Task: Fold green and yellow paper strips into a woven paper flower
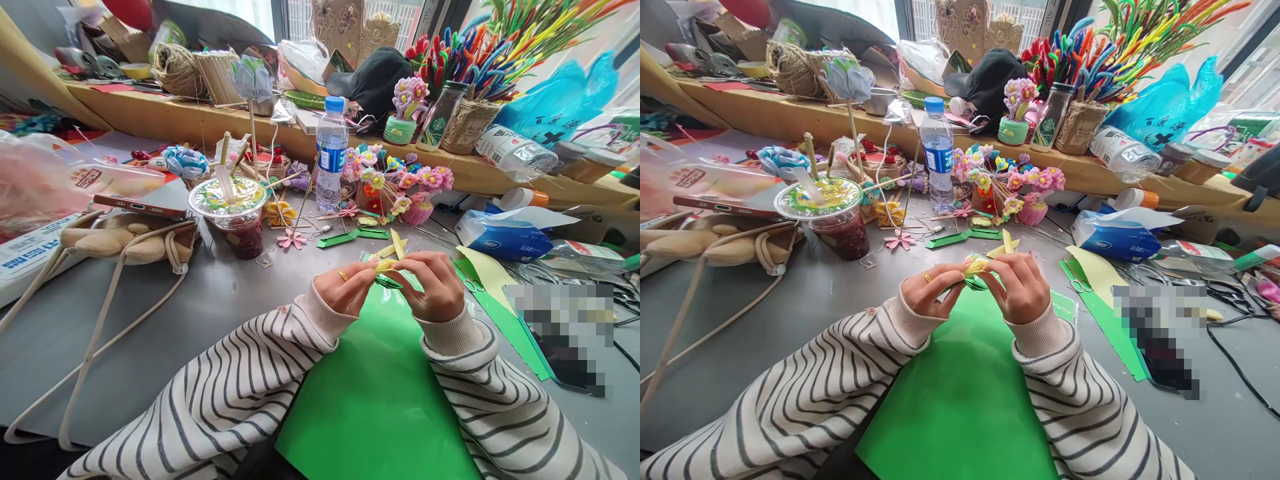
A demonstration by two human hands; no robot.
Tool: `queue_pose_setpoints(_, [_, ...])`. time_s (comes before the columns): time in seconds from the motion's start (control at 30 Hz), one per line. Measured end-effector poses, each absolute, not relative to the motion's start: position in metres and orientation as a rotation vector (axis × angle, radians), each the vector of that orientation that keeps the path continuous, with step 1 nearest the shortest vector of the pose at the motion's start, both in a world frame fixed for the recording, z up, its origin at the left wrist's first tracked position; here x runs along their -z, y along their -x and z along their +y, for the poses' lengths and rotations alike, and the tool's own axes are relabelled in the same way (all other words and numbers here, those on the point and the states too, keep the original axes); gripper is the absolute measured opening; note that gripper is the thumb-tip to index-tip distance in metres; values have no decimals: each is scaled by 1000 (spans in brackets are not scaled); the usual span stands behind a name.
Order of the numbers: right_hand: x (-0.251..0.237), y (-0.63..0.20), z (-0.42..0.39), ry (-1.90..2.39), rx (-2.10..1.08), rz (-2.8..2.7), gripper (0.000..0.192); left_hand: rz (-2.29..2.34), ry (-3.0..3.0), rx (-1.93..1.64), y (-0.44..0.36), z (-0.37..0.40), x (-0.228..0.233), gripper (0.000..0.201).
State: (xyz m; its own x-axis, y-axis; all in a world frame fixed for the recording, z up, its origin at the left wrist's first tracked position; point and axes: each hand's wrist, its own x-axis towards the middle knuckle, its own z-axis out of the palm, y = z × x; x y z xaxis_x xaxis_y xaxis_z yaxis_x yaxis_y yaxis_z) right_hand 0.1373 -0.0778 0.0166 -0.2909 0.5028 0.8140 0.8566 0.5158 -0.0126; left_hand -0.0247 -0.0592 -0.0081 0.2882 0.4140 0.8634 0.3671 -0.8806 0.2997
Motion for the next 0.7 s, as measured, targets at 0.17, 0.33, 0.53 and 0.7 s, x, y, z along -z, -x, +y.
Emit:
queue_pose_setpoints(0.17, [-14, -138, -76, 1079, 407, -1928, 12, 718, -2469, -1656, 25, -59, 9, 20])
queue_pose_setpoints(0.33, [-14, -141, -73, 1082, 447, -1962, 6, 701, -2473, -1610, 25, -58, 8, 16])
queue_pose_setpoints(0.53, [-14, -144, -70, 1067, 526, -2065, 4, 688, -2526, -1517, 24, -57, 6, 14])
queue_pose_setpoints(0.7, [-13, -137, -76, 1062, 798, -2027, 4, 820, -2584, -1481, 25, -56, 9, 18])
